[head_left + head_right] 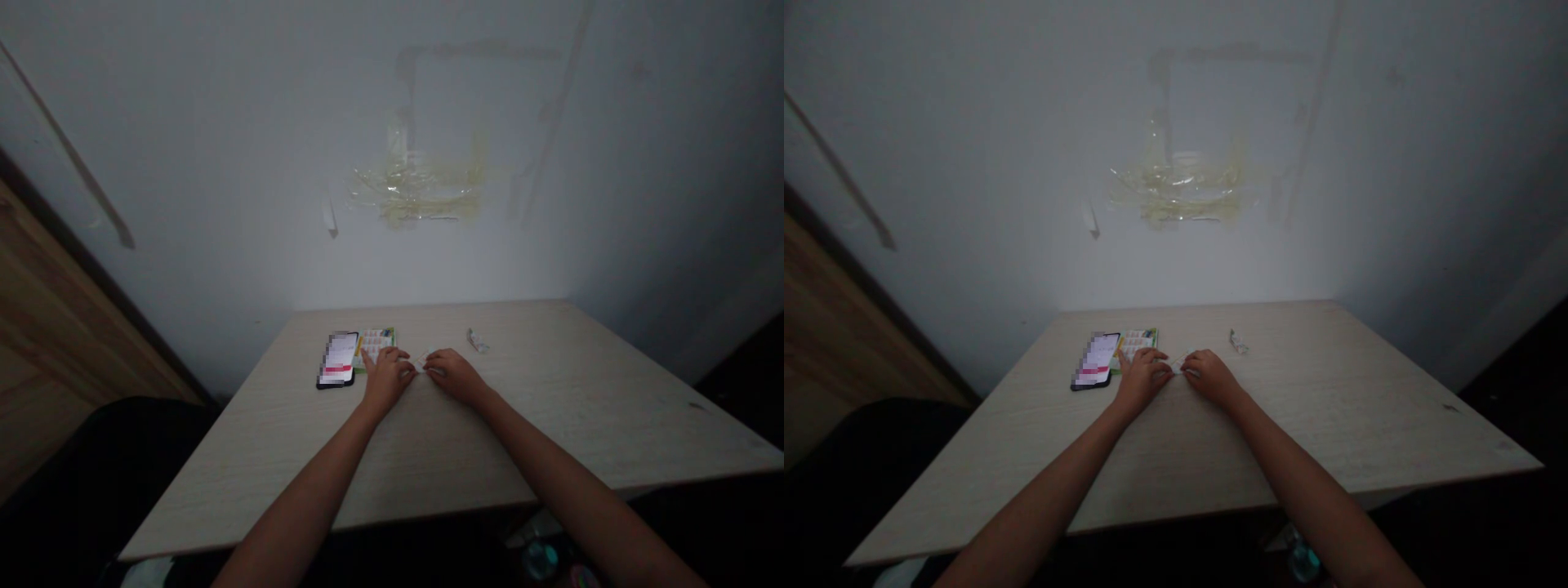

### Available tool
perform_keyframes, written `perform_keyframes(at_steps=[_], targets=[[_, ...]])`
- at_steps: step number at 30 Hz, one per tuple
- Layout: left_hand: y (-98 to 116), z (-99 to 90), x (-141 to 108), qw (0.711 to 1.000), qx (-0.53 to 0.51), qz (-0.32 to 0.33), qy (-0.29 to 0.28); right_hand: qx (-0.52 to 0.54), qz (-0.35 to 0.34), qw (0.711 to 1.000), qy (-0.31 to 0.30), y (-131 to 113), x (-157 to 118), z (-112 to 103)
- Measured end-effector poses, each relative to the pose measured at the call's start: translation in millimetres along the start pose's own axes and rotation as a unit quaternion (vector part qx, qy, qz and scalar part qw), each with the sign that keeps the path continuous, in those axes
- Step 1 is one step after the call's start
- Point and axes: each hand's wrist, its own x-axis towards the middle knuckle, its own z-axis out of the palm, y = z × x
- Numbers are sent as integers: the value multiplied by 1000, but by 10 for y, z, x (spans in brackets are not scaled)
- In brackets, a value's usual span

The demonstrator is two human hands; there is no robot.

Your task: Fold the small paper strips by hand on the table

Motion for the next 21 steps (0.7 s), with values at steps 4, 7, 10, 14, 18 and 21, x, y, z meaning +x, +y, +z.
perform_keyframes(at_steps=[4,7,10,14,18,21], targets=[[12,7,13,1000,-4,-14,-1,-4,-3,1000,-6,14,3,25],[19,19,29,1000,1,-22,-10,-1,10,1000,-4,6,28,46],[34,41,49,1000,11,-25,-14,-1,36,999,-3,-17,58,54],[52,91,74,999,26,-34,-10,-2,50,999,-2,-46,77,43],[45,140,88,999,26,-41,-10,-2,56,998,-4,-50,87,54],[31,161,98,998,28,-54,-19,-15,72,997,5,-54,103,88]])
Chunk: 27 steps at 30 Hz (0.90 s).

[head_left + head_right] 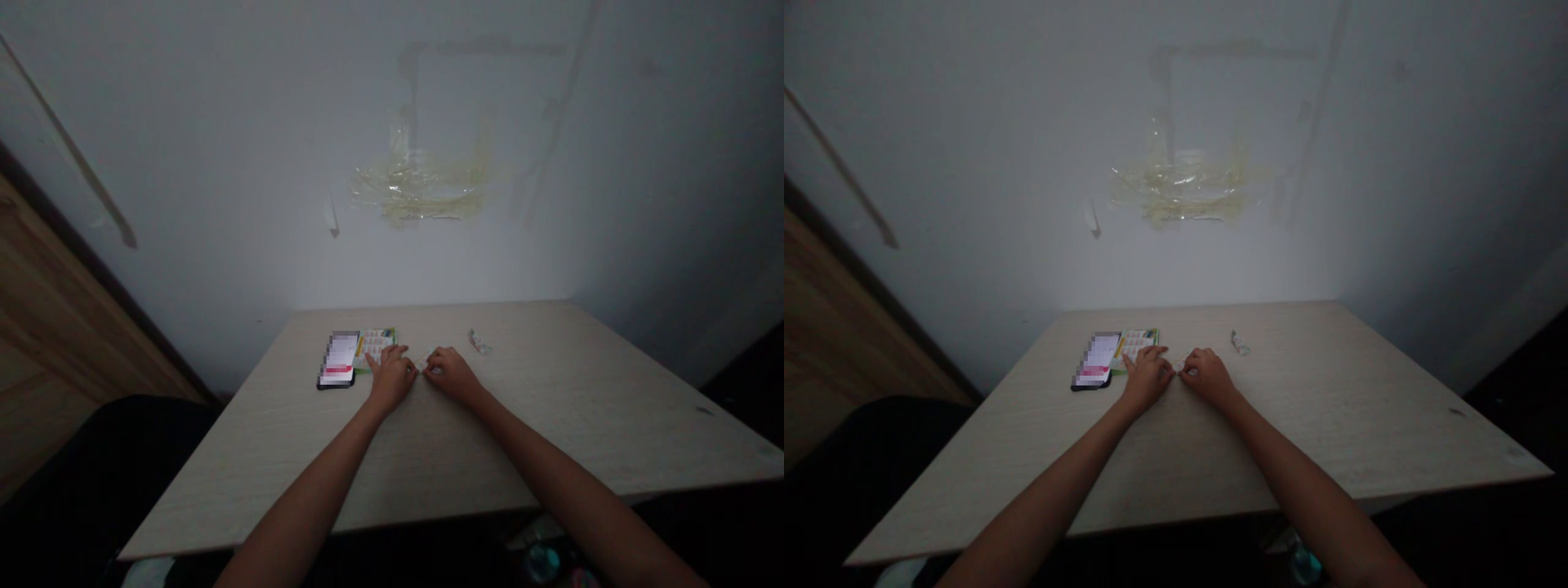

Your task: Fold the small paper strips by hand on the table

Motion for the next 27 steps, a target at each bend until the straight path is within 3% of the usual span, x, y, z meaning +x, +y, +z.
perform_keyframes(at_steps=[9,27], targets=[[-32,6,51,999,-9,-24,-21,-4,43,999,20,-53,9,37],[-108,-39,34,999,-14,-31,8,50,51,997,23,-14,10,20]])
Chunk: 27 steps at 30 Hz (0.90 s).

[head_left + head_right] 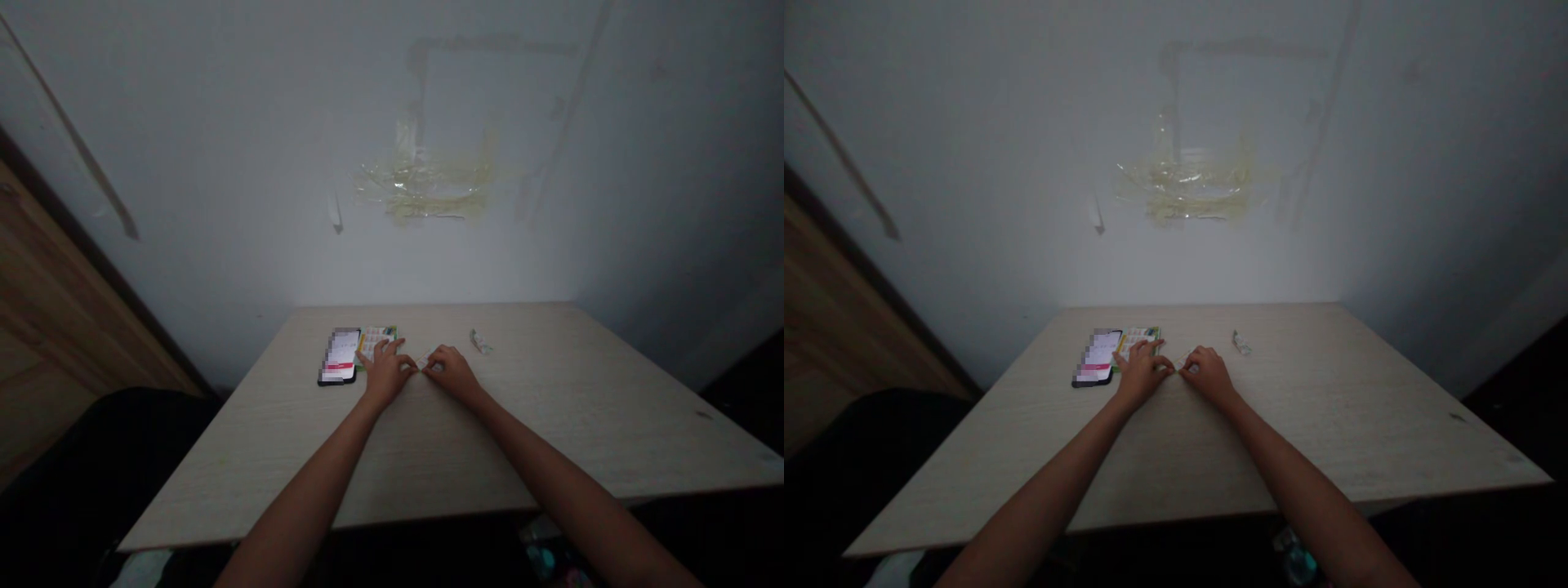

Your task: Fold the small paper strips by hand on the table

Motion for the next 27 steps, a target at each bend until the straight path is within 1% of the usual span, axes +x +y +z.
perform_keyframes(at_steps=[4,11,18,27], targets=[[11,-14,-11,1000,-3,-3,5,-4,-1,1000,4,-6,-4,2],[30,-46,-12,1000,-6,-16,-13,-36,16,999,-4,-45,2,25],[44,-76,-2,999,0,-26,-26,-47,79,995,-25,-51,36,56],[27,-82,12,1000,6,-14,-14,-40,93,994,-38,-62,51,40]])
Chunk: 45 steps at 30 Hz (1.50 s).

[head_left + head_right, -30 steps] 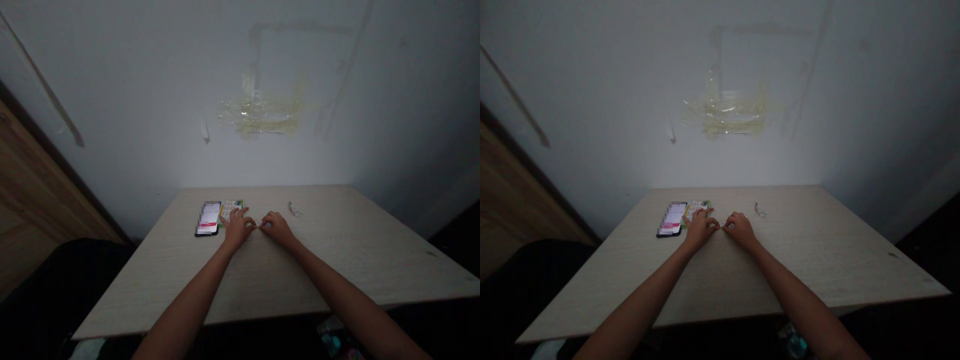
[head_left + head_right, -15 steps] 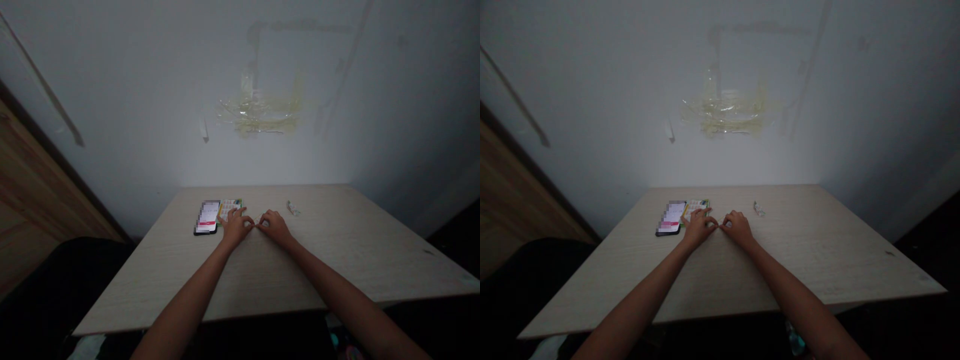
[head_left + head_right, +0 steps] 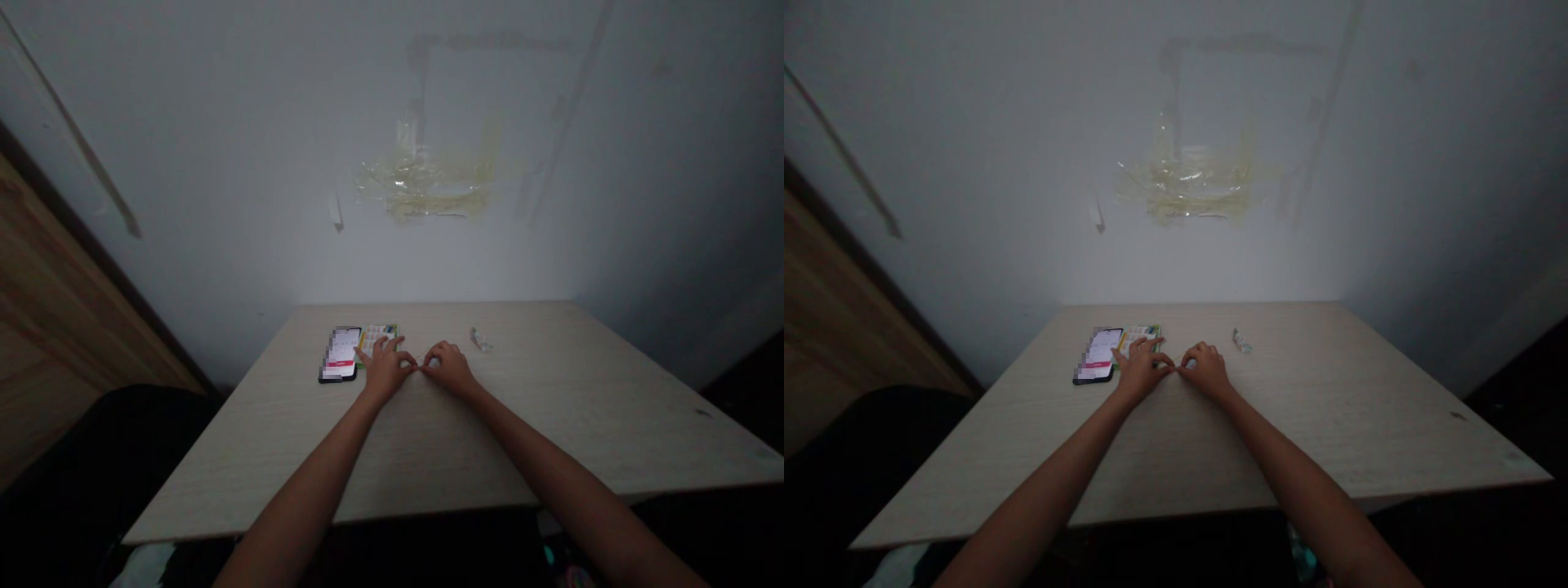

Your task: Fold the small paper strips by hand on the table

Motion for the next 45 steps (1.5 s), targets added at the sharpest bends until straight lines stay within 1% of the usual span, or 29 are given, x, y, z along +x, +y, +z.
perform_keyframes(at_steps=[10,16,20,27,31,34,41,45], targets=[[8,4,22,1000,4,2,-15,16,2,1000,7,-5,-3,-2],[34,-47,27,999,0,-7,-33,19,4,1000,-5,12,9,2],[35,-71,22,1000,5,0,-30,22,4,1000,-11,20,18,-5],[-4,-70,33,999,6,-4,-46,49,4,998,-30,35,33,-45],[-12,-71,21,999,6,-6,-51,55,0,998,-28,29,25,-67],[-3,-77,0,999,1,-13,-48,54,-8,998,-24,26,15,-73],[41,-62,-21,1000,-10,-12,-20,47,-10,999,-15,19,9,-68],[75,-63,-28,1000,-7,-20,-24,52,-14,998,-14,22,8,-61]])
